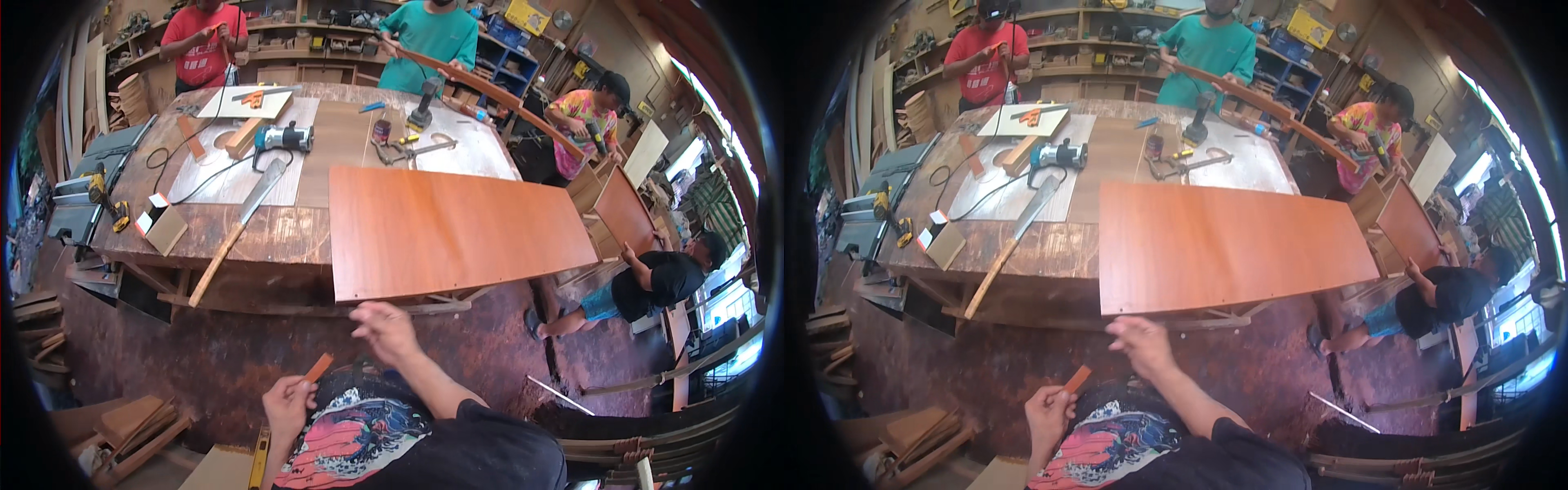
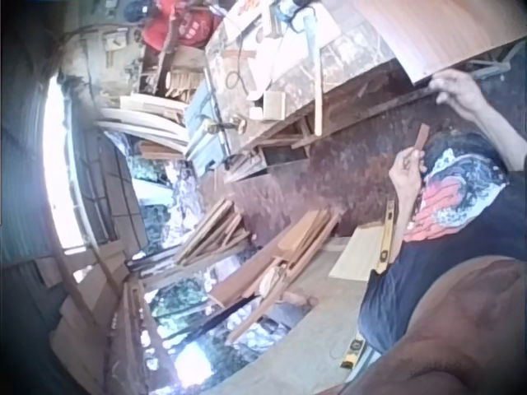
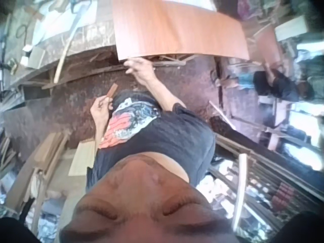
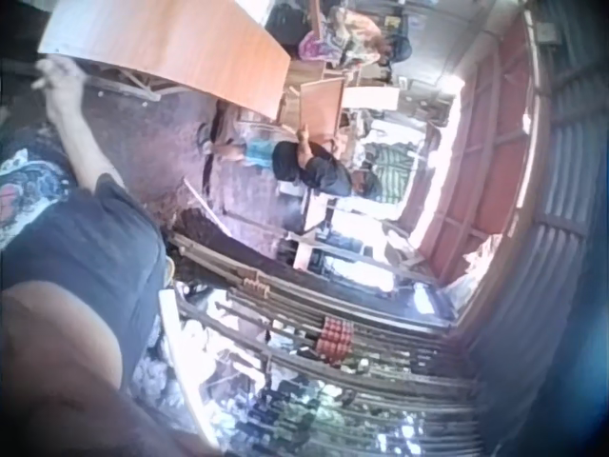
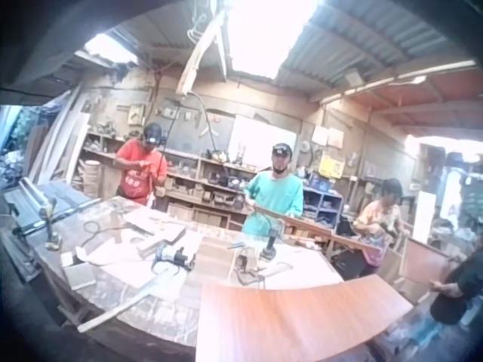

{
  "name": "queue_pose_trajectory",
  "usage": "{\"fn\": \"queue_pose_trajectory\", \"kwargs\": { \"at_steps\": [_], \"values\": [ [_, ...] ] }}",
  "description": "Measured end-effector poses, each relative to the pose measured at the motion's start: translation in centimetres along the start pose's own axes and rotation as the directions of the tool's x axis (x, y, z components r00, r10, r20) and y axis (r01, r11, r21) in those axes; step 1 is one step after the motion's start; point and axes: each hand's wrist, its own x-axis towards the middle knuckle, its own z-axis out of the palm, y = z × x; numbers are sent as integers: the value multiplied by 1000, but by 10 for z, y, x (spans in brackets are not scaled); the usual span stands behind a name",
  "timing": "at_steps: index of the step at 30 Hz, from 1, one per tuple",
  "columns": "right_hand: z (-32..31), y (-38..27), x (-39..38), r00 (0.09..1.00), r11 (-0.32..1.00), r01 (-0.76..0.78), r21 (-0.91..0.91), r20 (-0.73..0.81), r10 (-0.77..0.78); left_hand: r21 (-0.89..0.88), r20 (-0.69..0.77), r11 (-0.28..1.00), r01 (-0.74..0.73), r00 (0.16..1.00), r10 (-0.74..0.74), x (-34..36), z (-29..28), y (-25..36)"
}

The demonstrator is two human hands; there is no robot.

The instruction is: The person uses a hand saw to cut a small wooden block attached to the edge of a large curved wooden panel. After making the cut, the person picks up a small rectangular piece of wood, peels a backing from it, and applies it to the edge of the panel.

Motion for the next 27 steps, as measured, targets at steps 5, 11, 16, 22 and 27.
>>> {"fn": "queue_pose_trajectory", "kwargs": {
  "at_steps": [5,11,16,22,27],
  "values": [
    [-38,-62,18,971,960,236,-151,11,-237,42,-138,999,-29,990,34,3,-33,10],
    [24,15,-17,955,690,203,-695,295,17,-189,-72,976,-108,993,96,10,-15,10],
    [55,46,-31,840,803,-33,-595,419,345,-93,-3,988,-124,992,124,2,-15,15],
    [68,33,-14,936,758,6,-652,270,225,444,-9,869,-217,969,247,20,-49,-4],
    [58,24,6,971,639,-11,-769,144,190,370,-67,905,-212,965,253,57,-36,-18]
  ]
}}
